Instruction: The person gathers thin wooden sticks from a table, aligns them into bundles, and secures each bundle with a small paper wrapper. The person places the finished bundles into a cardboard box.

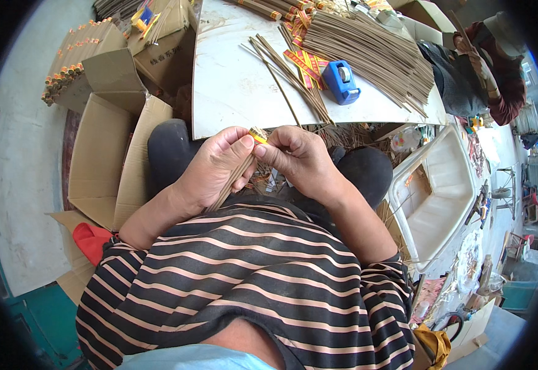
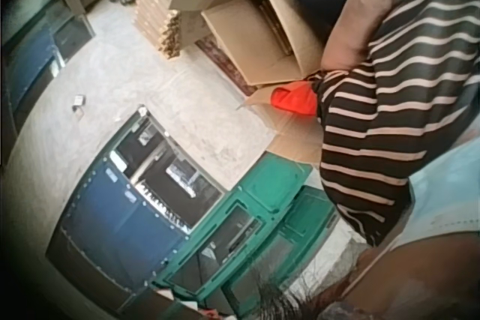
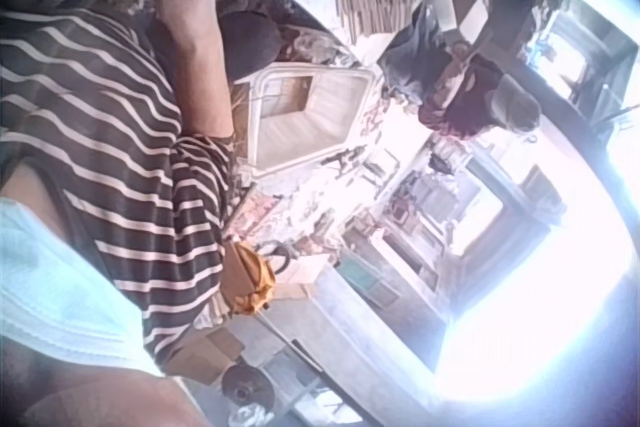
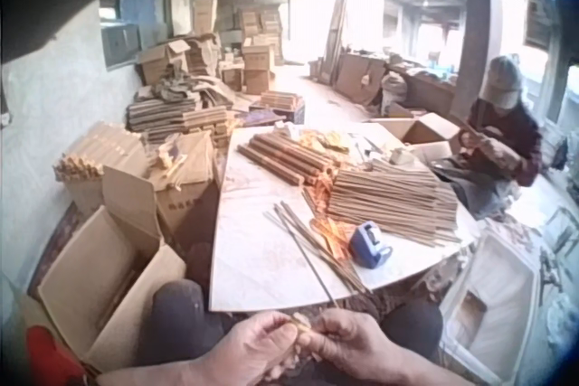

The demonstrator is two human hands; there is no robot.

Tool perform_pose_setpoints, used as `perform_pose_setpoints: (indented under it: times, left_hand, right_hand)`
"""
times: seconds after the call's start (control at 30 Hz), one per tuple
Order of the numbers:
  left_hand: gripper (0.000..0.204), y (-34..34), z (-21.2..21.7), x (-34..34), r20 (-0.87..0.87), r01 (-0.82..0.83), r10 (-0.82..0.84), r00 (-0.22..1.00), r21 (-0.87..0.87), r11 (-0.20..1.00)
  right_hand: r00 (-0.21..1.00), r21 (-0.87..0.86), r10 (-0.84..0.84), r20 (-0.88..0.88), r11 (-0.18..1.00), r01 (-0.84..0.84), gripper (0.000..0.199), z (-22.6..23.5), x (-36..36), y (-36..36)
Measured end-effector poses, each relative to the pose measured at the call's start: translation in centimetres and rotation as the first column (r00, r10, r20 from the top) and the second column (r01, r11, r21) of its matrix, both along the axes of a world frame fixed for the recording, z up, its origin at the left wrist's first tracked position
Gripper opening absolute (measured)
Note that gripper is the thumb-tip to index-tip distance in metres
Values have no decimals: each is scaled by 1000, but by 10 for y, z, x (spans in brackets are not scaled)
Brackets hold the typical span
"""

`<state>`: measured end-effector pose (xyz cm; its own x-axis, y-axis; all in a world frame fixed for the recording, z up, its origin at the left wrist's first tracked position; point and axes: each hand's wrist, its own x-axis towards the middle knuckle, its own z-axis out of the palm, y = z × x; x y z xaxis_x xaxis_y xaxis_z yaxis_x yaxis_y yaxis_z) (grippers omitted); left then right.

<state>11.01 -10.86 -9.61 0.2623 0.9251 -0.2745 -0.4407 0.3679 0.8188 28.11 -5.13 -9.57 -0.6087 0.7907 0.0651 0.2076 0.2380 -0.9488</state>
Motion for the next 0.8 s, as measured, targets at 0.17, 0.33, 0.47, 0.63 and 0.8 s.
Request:
perform_pose_setpoints:
  times: [0.17,0.33,0.47,0.63,0.8]
  left_hand:
    - [29,-1,-2,-3,28,24,-24,999,-9,1000]
    - [30,1,-4,-5,96,82,-79,992,-23,996]
    - [30,4,-7,-9,179,133,-122,976,-54,990]
    - [31,7,-14,-13,309,235,-204,929,-66,970]
    - [34,13,-20,-15,434,375,-324,840,-35,926]
  right_hand:
    - [1000,101,-12,-6,995,13,26,-5,-1,1]
    - [994,129,14,-108,992,0,28,-18,-1,6]
    - [984,169,48,-169,985,-19,29,-26,-3,11]
    - [975,-80,30,-220,996,-49,31,-28,-1,15]
    - [942,-87,88,-325,989,-122,33,-12,-3,16]
